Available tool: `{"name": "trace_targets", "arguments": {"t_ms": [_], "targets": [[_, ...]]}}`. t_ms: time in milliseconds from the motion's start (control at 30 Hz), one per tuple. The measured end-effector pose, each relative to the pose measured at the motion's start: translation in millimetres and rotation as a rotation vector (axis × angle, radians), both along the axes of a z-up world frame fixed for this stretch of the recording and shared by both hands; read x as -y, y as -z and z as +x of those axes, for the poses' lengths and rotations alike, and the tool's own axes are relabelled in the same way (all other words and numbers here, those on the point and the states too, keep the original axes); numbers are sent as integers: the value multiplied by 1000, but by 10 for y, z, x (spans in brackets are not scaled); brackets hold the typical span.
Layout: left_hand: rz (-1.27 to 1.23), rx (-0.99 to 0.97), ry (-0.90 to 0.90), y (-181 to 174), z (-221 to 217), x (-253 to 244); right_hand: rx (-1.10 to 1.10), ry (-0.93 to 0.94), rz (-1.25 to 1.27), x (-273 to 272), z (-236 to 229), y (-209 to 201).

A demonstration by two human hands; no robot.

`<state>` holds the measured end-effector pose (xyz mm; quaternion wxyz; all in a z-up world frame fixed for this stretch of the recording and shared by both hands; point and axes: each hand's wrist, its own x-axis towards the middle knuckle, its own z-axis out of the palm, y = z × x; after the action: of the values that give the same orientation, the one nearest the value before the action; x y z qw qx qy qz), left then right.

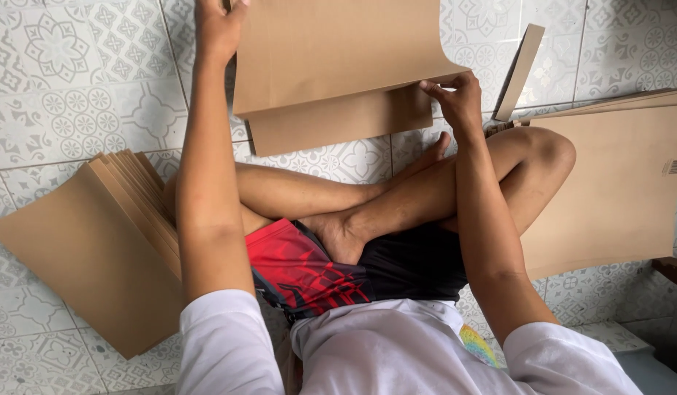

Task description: Folding flat cardboard sheets along pre-scored lines and stacking them on the floor.

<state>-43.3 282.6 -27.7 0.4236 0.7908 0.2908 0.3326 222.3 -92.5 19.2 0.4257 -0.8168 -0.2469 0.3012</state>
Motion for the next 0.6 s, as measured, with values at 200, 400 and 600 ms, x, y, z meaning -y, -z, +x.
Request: {"name": "trace_targets", "arguments": {"t_ms": [200, 400, 600], "targets": [[-205, -108, -221, -726, -796, 750, 31, -60, -56, -31, 18, 150], [-483, 37, 34, -122, -1448, 1317, 108, -165, 87, -55, 10, 255], [-310, -66, -146, -311, -1215, 1394, -212, -259, 134, -31, -183, 37]]}}
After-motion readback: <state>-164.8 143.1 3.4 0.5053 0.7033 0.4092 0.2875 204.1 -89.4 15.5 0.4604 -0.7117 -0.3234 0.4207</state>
